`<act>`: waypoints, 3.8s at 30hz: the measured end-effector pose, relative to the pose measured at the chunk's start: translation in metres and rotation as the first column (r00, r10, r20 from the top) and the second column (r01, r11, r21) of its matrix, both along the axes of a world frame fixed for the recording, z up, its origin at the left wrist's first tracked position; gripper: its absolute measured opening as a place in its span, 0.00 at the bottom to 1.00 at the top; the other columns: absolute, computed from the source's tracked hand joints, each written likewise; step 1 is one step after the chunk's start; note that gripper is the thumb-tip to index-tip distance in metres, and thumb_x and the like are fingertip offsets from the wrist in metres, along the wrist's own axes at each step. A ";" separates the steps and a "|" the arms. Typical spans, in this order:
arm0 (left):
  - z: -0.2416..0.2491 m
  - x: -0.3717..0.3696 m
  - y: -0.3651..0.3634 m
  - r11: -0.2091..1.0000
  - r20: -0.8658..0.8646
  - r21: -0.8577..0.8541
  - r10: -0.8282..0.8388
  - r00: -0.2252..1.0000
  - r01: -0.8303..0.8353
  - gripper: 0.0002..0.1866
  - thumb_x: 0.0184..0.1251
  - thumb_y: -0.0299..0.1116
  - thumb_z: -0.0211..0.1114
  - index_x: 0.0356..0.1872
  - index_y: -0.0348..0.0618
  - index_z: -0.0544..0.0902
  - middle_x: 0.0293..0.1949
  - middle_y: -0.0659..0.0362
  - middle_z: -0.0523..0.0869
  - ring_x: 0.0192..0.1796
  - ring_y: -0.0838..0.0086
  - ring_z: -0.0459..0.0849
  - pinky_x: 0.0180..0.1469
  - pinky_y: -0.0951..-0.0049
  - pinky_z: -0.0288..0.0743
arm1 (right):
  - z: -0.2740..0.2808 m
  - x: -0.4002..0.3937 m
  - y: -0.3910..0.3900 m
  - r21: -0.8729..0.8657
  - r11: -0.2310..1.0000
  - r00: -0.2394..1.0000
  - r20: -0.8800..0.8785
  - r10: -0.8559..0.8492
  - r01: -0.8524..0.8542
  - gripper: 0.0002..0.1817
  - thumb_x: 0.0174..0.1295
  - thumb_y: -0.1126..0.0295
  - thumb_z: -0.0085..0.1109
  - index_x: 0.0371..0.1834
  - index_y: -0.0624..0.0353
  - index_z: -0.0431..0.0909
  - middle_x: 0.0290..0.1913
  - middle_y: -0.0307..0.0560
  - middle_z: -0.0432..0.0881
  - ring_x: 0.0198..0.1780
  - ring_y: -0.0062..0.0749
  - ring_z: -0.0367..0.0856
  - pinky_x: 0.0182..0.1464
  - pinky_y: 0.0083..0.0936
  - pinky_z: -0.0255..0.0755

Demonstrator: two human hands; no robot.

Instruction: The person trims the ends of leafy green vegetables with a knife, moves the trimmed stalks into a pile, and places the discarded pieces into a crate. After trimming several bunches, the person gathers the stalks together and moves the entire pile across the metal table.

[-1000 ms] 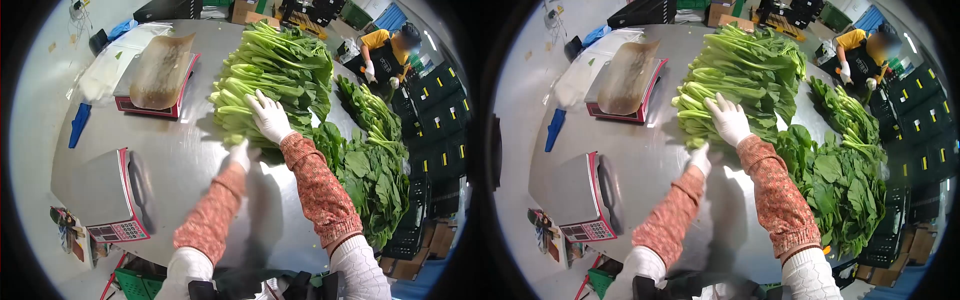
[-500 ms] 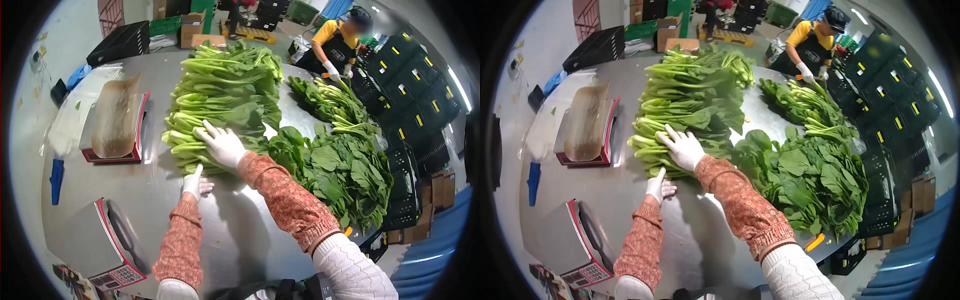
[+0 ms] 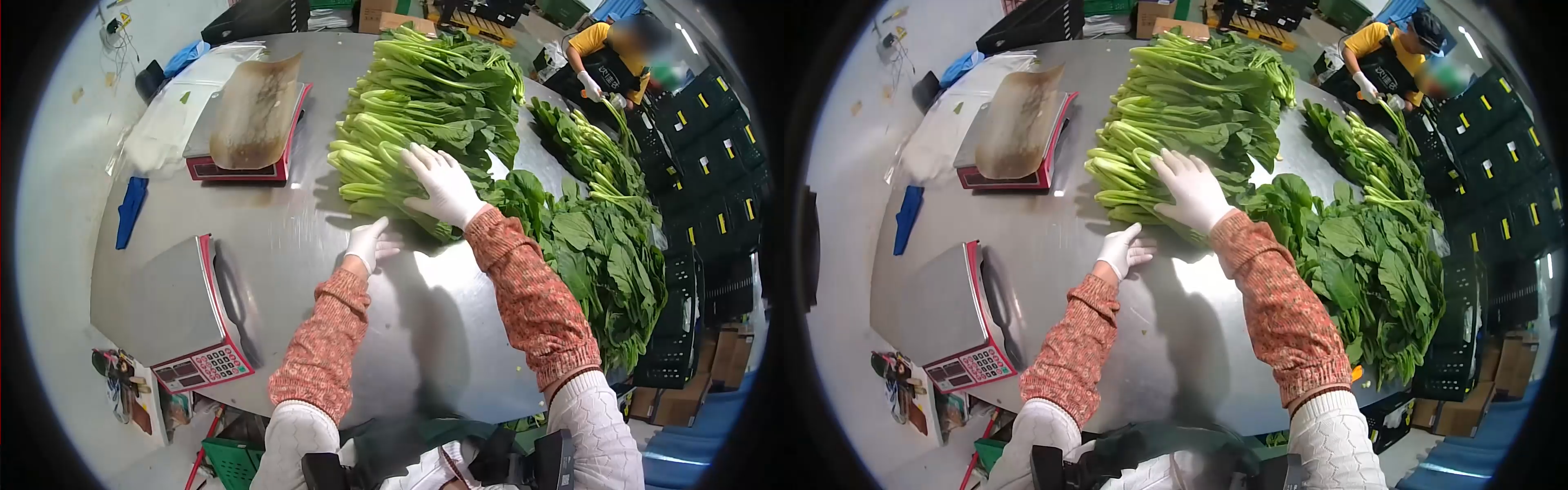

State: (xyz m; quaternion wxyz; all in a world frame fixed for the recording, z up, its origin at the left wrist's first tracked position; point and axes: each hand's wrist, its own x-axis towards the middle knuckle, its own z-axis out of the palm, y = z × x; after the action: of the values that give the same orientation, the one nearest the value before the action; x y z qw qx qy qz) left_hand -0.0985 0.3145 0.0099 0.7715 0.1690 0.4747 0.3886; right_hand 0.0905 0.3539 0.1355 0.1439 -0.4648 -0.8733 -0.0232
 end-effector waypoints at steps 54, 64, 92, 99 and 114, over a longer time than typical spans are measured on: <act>-0.059 0.274 -0.342 0.537 -0.898 0.440 0.266 0.351 0.719 0.39 0.70 0.46 0.60 0.73 0.29 0.59 0.75 0.37 0.58 0.78 0.48 0.52 0.79 0.58 0.41 | -0.113 0.372 -0.662 -0.081 0.542 0.498 -0.298 -0.814 0.837 0.24 0.58 0.76 0.60 0.60 0.57 0.75 0.43 0.50 0.77 0.44 0.46 0.79 0.45 0.37 0.74; -0.029 0.547 -0.611 0.005 -0.652 0.657 -0.499 0.571 0.754 0.39 0.66 0.40 0.64 0.72 0.30 0.60 0.72 0.36 0.61 0.77 0.47 0.55 0.78 0.59 0.50 | -0.146 0.385 -0.867 -0.401 -0.021 -0.152 -0.298 -0.942 0.916 0.23 0.71 0.73 0.50 0.69 0.65 0.66 0.54 0.61 0.74 0.56 0.54 0.74 0.59 0.39 0.68; 0.038 0.495 -0.386 0.279 -0.669 0.593 -0.352 0.655 0.755 0.10 0.66 0.30 0.66 0.44 0.39 0.86 0.43 0.53 0.88 0.45 0.67 0.87 0.51 0.71 0.79 | -0.114 0.423 -0.678 -0.511 0.170 -0.139 -0.512 -0.848 0.843 0.12 0.63 0.75 0.61 0.50 0.59 0.82 0.39 0.55 0.87 0.38 0.43 0.88 0.42 0.32 0.79; 0.087 0.509 -0.345 0.253 -0.692 0.660 -0.160 0.704 0.707 0.17 0.67 0.30 0.67 0.55 0.37 0.82 0.50 0.54 0.86 0.52 0.71 0.84 0.56 0.72 0.76 | -0.078 0.482 -0.645 -0.712 0.339 -0.389 -0.648 -0.655 0.614 0.13 0.72 0.72 0.53 0.56 0.60 0.80 0.24 0.33 0.76 0.21 0.11 0.66 0.24 0.13 0.63; 0.149 0.618 -0.372 0.391 -0.319 0.515 -0.739 0.593 0.763 0.21 0.71 0.34 0.64 0.61 0.36 0.76 0.52 0.52 0.84 0.48 0.72 0.86 0.52 0.73 0.78 | 0.018 0.707 -0.550 -0.250 0.442 0.139 -0.720 -0.680 0.862 0.13 0.63 0.74 0.60 0.49 0.61 0.83 0.46 0.51 0.88 0.46 0.31 0.86 0.50 0.24 0.76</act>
State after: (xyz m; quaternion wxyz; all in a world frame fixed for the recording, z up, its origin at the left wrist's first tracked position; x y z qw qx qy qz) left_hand 0.5196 -0.0580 0.1586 0.7554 0.6079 0.2103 0.1246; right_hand 0.7976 -0.1961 0.1532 0.5009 -0.7911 -0.3510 -0.0015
